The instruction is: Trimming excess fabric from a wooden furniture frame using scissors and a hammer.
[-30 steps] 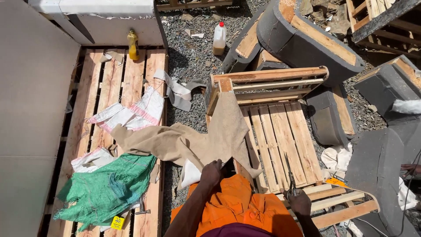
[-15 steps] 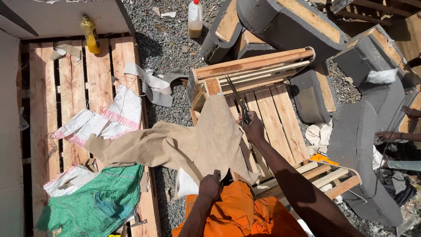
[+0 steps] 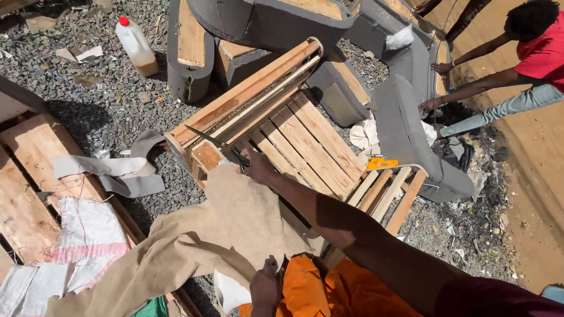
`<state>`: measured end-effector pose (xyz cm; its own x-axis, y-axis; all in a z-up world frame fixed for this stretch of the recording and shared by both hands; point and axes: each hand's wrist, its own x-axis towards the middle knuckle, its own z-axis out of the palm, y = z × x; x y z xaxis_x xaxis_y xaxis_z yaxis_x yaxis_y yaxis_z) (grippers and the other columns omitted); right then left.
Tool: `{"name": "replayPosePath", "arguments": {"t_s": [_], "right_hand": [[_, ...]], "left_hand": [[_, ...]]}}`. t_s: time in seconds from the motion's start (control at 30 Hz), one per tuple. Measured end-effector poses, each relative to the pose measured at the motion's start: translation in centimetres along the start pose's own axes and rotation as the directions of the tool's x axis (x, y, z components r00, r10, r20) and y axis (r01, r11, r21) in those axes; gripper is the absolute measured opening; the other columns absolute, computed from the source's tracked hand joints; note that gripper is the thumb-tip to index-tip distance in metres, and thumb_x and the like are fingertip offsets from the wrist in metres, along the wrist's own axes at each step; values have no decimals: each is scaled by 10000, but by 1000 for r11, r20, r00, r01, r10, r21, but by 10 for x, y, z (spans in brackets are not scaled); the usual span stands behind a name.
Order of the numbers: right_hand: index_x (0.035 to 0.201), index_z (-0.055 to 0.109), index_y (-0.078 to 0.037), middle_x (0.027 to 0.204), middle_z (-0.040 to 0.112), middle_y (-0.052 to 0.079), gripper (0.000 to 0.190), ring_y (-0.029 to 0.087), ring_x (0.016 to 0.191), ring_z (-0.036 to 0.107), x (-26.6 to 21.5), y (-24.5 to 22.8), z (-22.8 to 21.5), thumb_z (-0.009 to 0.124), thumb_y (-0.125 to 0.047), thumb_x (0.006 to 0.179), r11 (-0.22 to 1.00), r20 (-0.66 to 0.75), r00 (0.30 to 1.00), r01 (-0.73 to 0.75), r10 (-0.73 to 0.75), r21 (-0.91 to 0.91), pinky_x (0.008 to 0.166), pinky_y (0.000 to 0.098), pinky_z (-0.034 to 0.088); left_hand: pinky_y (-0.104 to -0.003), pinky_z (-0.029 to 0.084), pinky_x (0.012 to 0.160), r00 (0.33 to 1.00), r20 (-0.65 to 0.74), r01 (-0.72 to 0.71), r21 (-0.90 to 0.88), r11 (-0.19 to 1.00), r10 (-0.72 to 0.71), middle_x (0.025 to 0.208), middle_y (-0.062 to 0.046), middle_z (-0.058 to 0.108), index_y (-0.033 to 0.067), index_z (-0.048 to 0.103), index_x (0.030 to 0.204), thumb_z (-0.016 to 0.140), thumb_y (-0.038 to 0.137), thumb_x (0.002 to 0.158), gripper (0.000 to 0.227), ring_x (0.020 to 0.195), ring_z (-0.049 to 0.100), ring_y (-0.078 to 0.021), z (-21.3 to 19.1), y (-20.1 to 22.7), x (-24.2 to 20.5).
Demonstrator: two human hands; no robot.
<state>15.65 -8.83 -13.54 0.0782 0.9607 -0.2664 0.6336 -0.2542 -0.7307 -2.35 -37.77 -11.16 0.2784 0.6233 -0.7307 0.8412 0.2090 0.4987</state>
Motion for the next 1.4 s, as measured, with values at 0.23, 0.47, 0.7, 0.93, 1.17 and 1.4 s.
{"name": "replayPosePath", "arguments": {"t_s": [0.23, 0.47, 0.7, 0.93, 1.17, 1.4], "right_hand": [[1083, 579, -74, 794, 674, 65, 297, 237, 647, 622, 5, -85, -16, 711, -21, 822, 986, -84, 982, 167, -168, -20, 595, 425, 487], [1109, 548, -56, 860, 748, 88, 294, 263, 678, 696, 38, -109, -9, 611, 72, 852, 965, -43, 978, 196, -206, -173, 589, 473, 562], [1158, 555, -42, 796, 704, 75, 402, 280, 666, 643, -80, -51, -53, 766, -250, 887, 948, -119, 945, 288, -304, -138, 653, 423, 493], [927, 645, 71, 738, 777, 175, 275, 187, 567, 679, -260, -4, -113, 850, -74, 815, 795, 105, 929, -360, 356, 489, 495, 272, 468], [1095, 724, 162, 635, 678, 236, 301, 246, 413, 589, -317, 109, -123, 727, -25, 859, 512, 479, 842, -535, 250, 672, 385, 323, 435], [1060, 753, 64, 594, 576, 129, 350, 208, 466, 511, -359, 31, -148, 726, -258, 925, 634, 515, 808, -563, 288, 529, 434, 335, 399]], "left_hand": [[-451, 526, 702, 990, -121, -66, 1, 998, 66, 816, -85, 737, 193, 441, 1274, 525, 445, 1005, 378, 733, 706, -301, 0, 15, -4], [-464, 528, 696, 965, -256, -70, -29, 997, 61, 771, -114, 740, 135, 411, 1340, 564, 247, 948, 435, 683, 704, -334, -20, 33, -6], [-501, 499, 631, 911, -402, -131, -69, 989, 93, 741, -143, 700, 81, 472, 1236, 500, 302, 1039, 297, 618, 649, -354, -4, 37, 7], [-504, 481, 620, 811, -546, -246, 10, 969, 212, 732, -193, 655, 28, 566, 1004, 476, 283, 1079, 281, 605, 604, -392, 4, 45, 22], [-483, 474, 597, 729, -617, -248, 166, 954, 297, 710, -187, 640, 47, 531, 929, 475, 318, 1093, 322, 565, 574, -373, 7, 39, 36], [-518, 482, 650, 701, -655, -273, 118, 955, 281, 768, -232, 666, 16, 579, 959, 455, 305, 1067, 333, 636, 604, -429, -3, 45, 31]]}}
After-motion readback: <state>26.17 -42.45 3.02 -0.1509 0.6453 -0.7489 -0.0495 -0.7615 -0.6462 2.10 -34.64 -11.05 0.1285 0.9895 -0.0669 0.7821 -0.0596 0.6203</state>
